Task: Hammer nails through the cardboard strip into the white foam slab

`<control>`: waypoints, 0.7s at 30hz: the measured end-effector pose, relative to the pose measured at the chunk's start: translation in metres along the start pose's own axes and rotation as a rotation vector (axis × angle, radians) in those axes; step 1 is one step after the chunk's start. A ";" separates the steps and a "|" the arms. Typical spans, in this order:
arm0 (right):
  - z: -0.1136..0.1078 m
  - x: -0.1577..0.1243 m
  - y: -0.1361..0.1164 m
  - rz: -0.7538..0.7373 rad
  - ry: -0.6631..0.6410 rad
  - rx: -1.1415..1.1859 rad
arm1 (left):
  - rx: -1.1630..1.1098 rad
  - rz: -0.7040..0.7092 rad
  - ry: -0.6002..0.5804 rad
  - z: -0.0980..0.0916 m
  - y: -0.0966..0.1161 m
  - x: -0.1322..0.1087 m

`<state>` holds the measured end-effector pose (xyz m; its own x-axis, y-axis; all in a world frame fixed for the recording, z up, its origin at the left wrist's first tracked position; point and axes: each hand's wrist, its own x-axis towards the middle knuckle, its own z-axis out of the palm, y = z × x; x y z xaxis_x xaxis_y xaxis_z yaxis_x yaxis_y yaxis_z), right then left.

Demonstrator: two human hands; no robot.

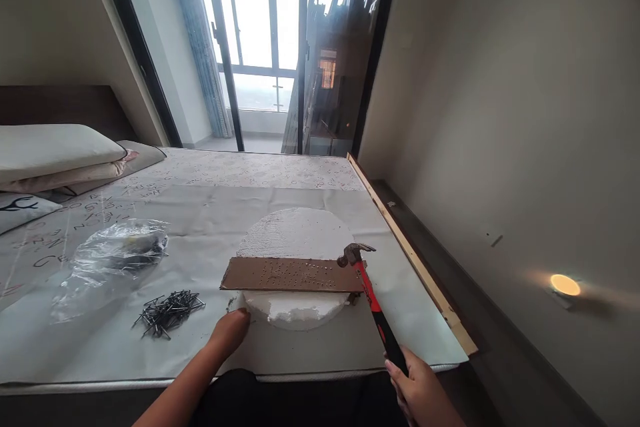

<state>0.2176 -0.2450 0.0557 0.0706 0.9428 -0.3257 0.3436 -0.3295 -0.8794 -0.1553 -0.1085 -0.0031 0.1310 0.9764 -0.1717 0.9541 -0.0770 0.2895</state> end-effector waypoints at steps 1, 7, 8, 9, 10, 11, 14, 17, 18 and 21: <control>-0.002 -0.001 0.000 -0.001 0.007 -0.008 | 0.013 0.059 0.013 -0.005 0.002 -0.005; -0.009 -0.004 -0.001 0.016 0.013 -0.005 | -0.183 0.385 0.127 -0.036 0.057 -0.016; -0.009 -0.004 -0.002 0.022 0.019 -0.002 | -0.242 0.420 0.171 -0.040 0.072 -0.010; -0.009 -0.004 -0.003 0.026 0.024 0.000 | -0.296 0.448 0.195 -0.043 0.088 -0.001; -0.009 -0.003 -0.004 0.028 0.023 0.003 | -0.338 0.451 0.237 -0.045 0.104 0.009; -0.009 -0.002 -0.005 0.028 0.017 0.004 | -0.367 0.437 0.282 -0.045 0.119 0.021; -0.012 0.001 -0.006 0.004 0.016 -0.005 | -0.401 0.365 0.310 -0.037 0.158 0.060; -0.017 0.004 -0.006 -0.049 0.029 -0.020 | -0.375 0.343 0.299 -0.023 0.185 0.092; -0.019 0.005 -0.005 -0.059 0.032 -0.025 | -0.360 0.344 0.288 -0.017 0.191 0.100; -0.021 0.005 -0.004 -0.066 0.042 -0.032 | -0.310 0.345 0.254 -0.004 0.202 0.115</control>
<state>0.2360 -0.2375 0.0652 0.0858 0.9638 -0.2524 0.3782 -0.2659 -0.8867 0.0516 -0.0110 0.0397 0.3175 0.9258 0.2050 0.7373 -0.3770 0.5606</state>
